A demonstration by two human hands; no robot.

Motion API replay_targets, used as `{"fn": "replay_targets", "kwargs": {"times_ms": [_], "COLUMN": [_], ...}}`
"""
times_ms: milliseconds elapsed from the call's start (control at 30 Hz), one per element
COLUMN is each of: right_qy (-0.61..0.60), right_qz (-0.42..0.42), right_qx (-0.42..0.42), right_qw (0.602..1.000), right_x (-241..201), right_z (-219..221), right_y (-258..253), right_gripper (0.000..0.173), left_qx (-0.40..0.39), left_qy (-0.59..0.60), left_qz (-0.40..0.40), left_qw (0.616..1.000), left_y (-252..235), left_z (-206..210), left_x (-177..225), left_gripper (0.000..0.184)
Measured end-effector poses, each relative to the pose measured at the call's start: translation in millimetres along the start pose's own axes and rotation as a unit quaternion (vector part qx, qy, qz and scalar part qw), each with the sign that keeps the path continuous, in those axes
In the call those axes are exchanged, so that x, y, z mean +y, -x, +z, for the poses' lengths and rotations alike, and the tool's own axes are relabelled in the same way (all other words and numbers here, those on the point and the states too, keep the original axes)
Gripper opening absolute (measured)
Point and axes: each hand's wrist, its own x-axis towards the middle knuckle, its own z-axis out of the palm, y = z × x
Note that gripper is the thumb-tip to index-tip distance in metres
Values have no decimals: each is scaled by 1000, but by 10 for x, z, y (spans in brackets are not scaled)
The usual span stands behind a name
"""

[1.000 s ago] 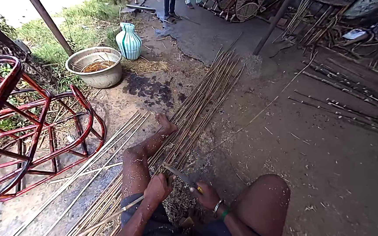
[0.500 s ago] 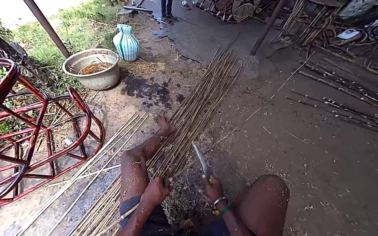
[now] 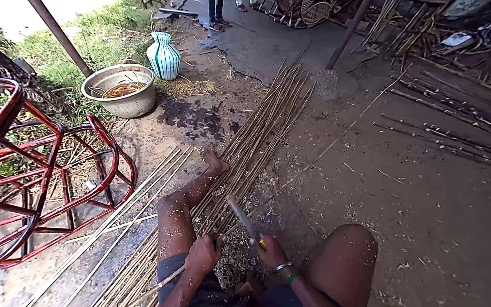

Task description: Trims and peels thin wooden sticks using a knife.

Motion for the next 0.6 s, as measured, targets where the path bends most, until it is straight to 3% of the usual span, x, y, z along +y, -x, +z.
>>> {"fn": "replay_targets", "kwargs": {"times_ms": [33, 133, 233, 333, 367, 433, 533, 600], "right_qy": [36, -38, 34, -34, -42, 26, -33, -7], "right_qz": [-10, 19, -10, 43, 37, 5, 40, 14], "right_qx": [-34, 65, -41, 63, 67, -14, 67, 28], "right_qw": [999, 997, 999, 996, 996, 1000, 996, 999], "right_x": [-33, 102, -18, 104, 94, -10, 99, 29], "right_z": [-15, -46, -74, -73, -56, -36, -38, -31], "right_y": [62, -35, 71, -38, -60, 79, 5, 1], "right_gripper": [49, 47, 48, 46, 46, 47, 47, 48], "left_qx": [-2, 1, 2, 7, 10, 11, 14, 5], "left_qy": [-12, -19, -20, -29, -33, -39, -43, -36], "left_qz": [-1, -3, -7, -4, -6, -6, -10, -14], "left_qw": [1000, 1000, 1000, 1000, 999, 999, 999, 999], "left_y": [31, 44, 65, 72, 75, 110, 111, 92], "left_z": [15, 17, 34, 24, 15, 51, 41, 16], "left_x": [3, 66, 33, 72, 86, 50, 82, 91], "left_gripper": [57, 56, 55, 54, 54, 53, 53, 54]}}
